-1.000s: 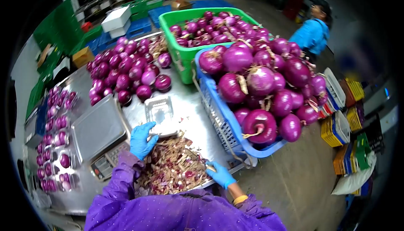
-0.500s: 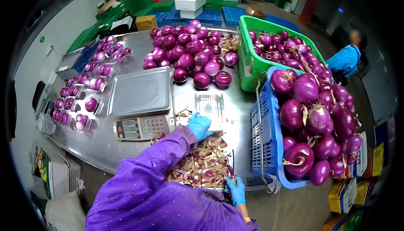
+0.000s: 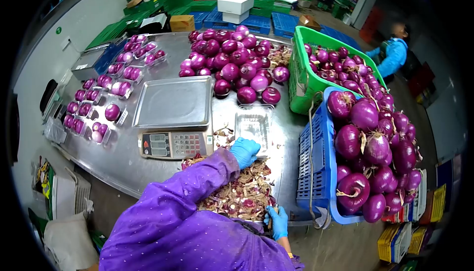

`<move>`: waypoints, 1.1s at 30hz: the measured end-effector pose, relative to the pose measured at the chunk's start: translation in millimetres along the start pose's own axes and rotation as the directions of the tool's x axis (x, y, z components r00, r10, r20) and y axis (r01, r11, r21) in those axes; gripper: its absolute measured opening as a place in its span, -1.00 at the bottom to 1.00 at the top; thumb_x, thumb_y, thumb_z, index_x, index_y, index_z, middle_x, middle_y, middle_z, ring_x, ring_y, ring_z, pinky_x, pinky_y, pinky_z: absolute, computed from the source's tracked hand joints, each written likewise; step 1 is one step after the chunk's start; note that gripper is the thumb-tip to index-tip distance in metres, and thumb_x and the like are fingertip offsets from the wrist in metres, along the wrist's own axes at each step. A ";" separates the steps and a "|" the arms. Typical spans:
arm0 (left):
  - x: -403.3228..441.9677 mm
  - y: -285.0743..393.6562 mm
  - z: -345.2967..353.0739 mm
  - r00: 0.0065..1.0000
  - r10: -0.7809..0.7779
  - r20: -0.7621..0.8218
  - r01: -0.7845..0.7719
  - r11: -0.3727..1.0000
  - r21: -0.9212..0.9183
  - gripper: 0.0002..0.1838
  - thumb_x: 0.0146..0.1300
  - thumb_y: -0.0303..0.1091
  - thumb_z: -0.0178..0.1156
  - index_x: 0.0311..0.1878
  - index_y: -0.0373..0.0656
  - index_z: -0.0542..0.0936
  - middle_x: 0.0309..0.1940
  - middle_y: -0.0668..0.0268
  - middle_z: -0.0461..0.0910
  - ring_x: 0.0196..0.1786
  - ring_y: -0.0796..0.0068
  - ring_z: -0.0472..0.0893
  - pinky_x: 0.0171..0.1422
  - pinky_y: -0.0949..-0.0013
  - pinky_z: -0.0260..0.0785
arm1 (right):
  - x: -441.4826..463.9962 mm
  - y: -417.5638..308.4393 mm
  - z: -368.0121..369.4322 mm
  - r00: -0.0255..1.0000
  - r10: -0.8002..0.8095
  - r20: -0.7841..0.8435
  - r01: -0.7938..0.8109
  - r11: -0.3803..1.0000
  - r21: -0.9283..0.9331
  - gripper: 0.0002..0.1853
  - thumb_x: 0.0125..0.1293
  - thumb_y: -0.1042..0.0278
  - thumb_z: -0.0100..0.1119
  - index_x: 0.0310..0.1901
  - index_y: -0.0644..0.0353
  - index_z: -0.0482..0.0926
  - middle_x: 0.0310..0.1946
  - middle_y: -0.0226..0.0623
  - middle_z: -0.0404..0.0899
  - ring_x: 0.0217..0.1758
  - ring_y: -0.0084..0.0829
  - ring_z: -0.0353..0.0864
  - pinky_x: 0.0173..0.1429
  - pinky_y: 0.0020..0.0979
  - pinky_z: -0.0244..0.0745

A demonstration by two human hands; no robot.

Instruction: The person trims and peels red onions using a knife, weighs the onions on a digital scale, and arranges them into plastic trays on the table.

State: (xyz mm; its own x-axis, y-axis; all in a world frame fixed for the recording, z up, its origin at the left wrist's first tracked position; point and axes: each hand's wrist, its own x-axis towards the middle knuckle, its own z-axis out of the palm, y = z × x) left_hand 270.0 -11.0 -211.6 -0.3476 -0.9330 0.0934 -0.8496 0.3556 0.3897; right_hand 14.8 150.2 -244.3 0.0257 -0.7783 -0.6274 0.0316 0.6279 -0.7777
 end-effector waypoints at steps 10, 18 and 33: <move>-56.4 -37.6 -123.4 0.764 0.031 -0.645 -0.002 0.999 0.046 -0.76 -0.02 -0.38 0.36 -0.49 -0.12 0.42 -0.62 0.25 0.43 -0.55 0.26 0.46 -0.38 0.20 0.33 | -21.5 5.4 5.3 0.995 -0.074 -0.068 0.072 0.997 -0.024 -0.84 0.37 0.25 0.14 -0.25 0.16 0.51 -0.56 -0.42 0.51 -0.62 -0.60 0.43 -0.52 -0.54 0.37; -91.8 -130.4 -140.1 0.859 -0.249 -0.447 0.358 0.916 0.178 -0.32 -0.02 -0.18 0.42 0.20 -0.12 0.43 0.01 0.18 0.56 0.11 0.18 0.53 0.16 0.23 0.37 | -8.2 24.9 21.8 0.978 -0.195 -0.076 0.180 0.968 -0.174 -0.76 0.26 0.29 0.27 -0.15 0.21 0.48 -0.37 -0.38 0.57 -0.35 -0.60 0.52 -0.26 -0.48 0.44; 166.9 247.5 -179.7 0.660 0.747 -0.080 -0.746 0.665 0.047 -0.22 -0.02 0.00 0.40 0.29 -0.01 0.37 0.09 0.10 0.43 0.11 0.05 0.50 0.23 0.13 0.35 | -38.4 25.8 0.0 0.961 -0.248 -0.118 0.254 0.967 0.031 -0.74 0.33 0.18 0.19 -0.24 0.23 0.49 -0.47 -0.42 0.51 -0.46 -0.65 0.47 -0.35 -0.54 0.44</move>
State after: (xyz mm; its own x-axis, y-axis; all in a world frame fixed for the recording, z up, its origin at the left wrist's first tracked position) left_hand 73.0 -88.8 65.1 -0.8322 -0.3551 0.4258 -0.3242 0.9347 0.1459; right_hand 14.6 196.3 -240.2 -0.1011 -0.9042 -0.4149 0.0679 0.4098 -0.9096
